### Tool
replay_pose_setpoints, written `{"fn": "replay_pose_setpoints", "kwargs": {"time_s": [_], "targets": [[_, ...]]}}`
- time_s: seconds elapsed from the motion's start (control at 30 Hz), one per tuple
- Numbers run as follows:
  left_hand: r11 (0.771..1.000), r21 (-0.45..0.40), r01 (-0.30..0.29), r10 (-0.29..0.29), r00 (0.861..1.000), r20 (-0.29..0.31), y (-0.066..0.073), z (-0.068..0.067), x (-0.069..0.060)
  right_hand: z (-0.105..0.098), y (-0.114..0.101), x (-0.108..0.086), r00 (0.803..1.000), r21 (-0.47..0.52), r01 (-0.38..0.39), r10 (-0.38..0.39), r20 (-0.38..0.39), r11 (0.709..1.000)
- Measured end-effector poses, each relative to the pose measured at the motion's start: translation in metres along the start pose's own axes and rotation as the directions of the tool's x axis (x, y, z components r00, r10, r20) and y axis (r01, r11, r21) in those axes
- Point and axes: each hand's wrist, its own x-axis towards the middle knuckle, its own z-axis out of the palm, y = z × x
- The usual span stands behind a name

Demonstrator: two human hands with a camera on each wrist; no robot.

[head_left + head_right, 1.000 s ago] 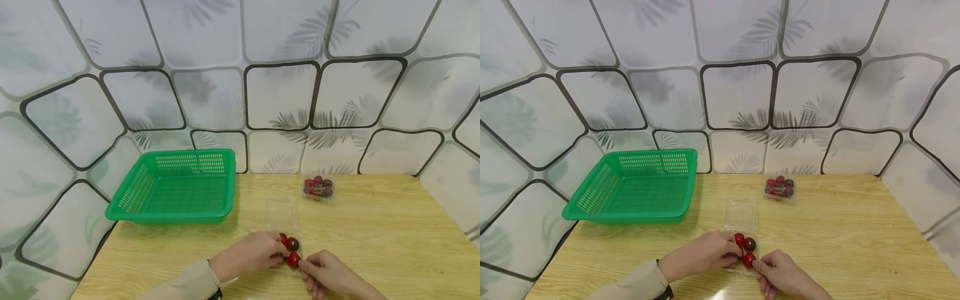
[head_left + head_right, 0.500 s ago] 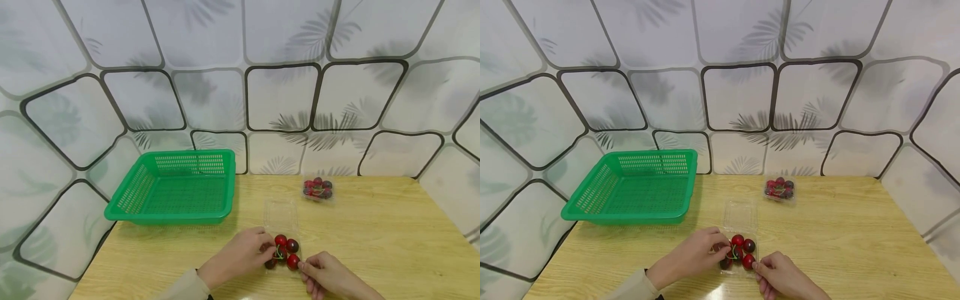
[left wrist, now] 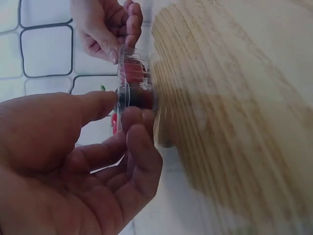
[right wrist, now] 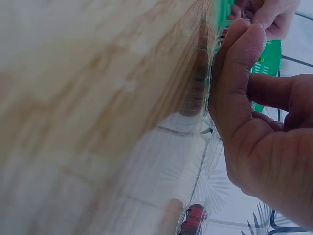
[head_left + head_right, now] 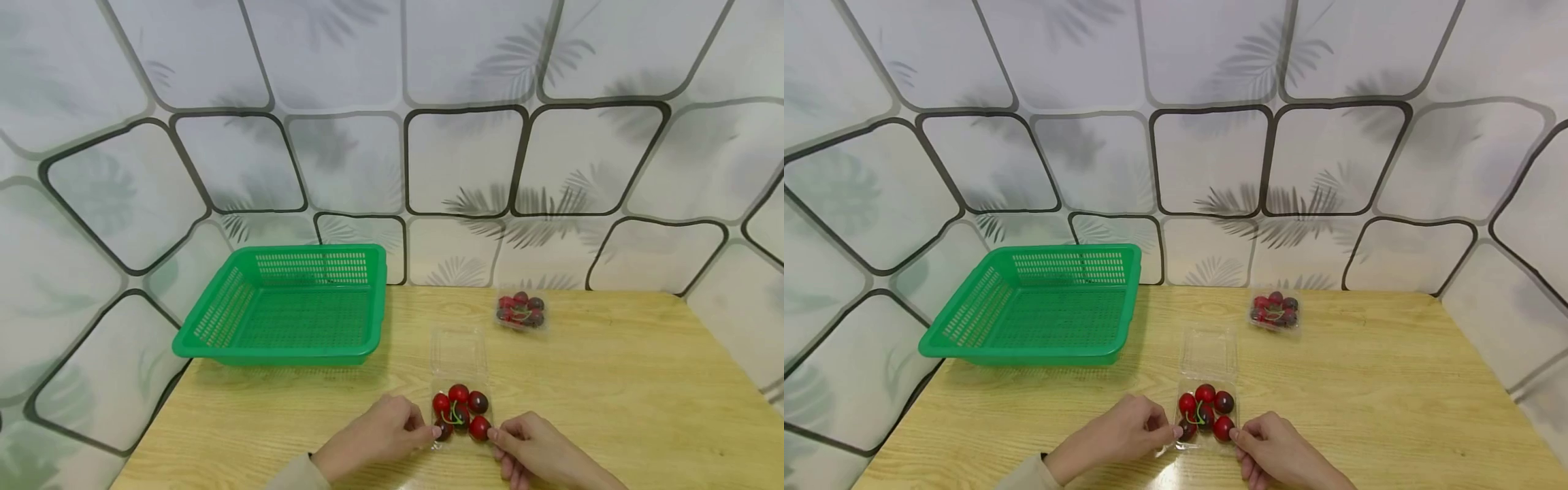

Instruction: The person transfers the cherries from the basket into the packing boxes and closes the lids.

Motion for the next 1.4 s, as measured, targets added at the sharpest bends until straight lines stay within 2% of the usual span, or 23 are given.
{"fn": "replay_pose_setpoints", "kwargs": {"time_s": [0.1, 0.2, 0.33, 0.47, 0.57, 0.67, 0.73, 0.83, 0.97, 1.07, 1.13, 1.3, 1.33, 1.4], "targets": [[0.996, -0.089, 0.021, -0.014, 0.997, 0.076, -0.004, 0.001, 0.001, 0.000, 0.000, 0.000, 1.000, -0.009, -0.002, 0.002, -0.002, 1.000], [0.987, -0.150, 0.061, -0.043, 0.992, 0.116, -0.007, 0.001, 0.001, 0.000, 0.001, 0.000, 1.000, -0.009, -0.006, 0.006, -0.002, 1.000], [0.964, -0.237, 0.123, -0.089, 0.985, 0.148, -0.008, 0.003, -0.001, 0.000, 0.001, 0.000, 1.000, -0.009, -0.011, 0.011, 0.003, 1.000], [0.943, -0.301, 0.143, -0.096, 0.982, 0.165, -0.010, 0.005, -0.001, 0.001, 0.002, 0.000, 1.000, -0.005, -0.024, 0.024, 0.005, 1.000], [0.935, -0.322, 0.150, -0.101, 0.981, 0.166, -0.011, 0.007, -0.002, 0.001, 0.001, -0.001, 0.999, 0.017, -0.040, 0.040, 0.012, 0.999], [0.932, -0.328, 0.158, -0.108, 0.980, 0.165, -0.012, 0.009, -0.002, -0.003, -0.001, -0.002, 0.999, -0.007, -0.031, 0.031, 0.015, 0.999], [0.932, -0.327, 0.159, -0.109, 0.980, 0.166, -0.012, 0.009, -0.002, -0.011, -0.006, -0.003, 0.999, -0.048, -0.029, 0.028, -0.017, 0.998], [0.935, -0.320, 0.156, -0.109, 0.981, 0.160, -0.011, 0.009, -0.001, -0.030, -0.015, -0.002, 0.994, -0.127, -0.014, 0.000, -0.107, 0.992], [0.936, -0.317, 0.153, -0.110, 0.983, 0.150, -0.011, 0.008, -0.001, -0.057, -0.029, 0.004, 0.965, -0.197, 0.000, -0.052, -0.257, 0.980], [0.936, -0.317, 0.155, -0.112, 0.982, 0.150, -0.011, 0.008, 0.000, -0.069, -0.037, 0.012, 0.940, -0.256, 0.013, -0.099, -0.326, 0.967], [0.936, -0.315, 0.155, -0.112, 0.982, 0.151, -0.011, 0.007, 0.000, -0.075, -0.040, 0.020, 0.923, -0.332, 0.027, -0.151, -0.355, 0.943], [0.932, -0.325, 0.159, -0.114, 0.982, 0.152, -0.011, 0.006, 0.000, -0.081, -0.050, 0.043, 0.870, -0.516, 0.099, -0.326, -0.370, 0.851], [0.932, -0.327, 0.158, -0.113, 0.982, 0.152, -0.011, 0.005, 0.000, -0.081, -0.052, 0.049, 0.863, -0.530, 0.117, -0.350, -0.364, 0.840], [0.931, -0.328, 0.159, -0.113, 0.982, 0.155, -0.010, 0.005, 0.000, -0.080, -0.056, 0.061, 0.861, -0.540, 0.141, -0.372, -0.347, 0.830]]}}
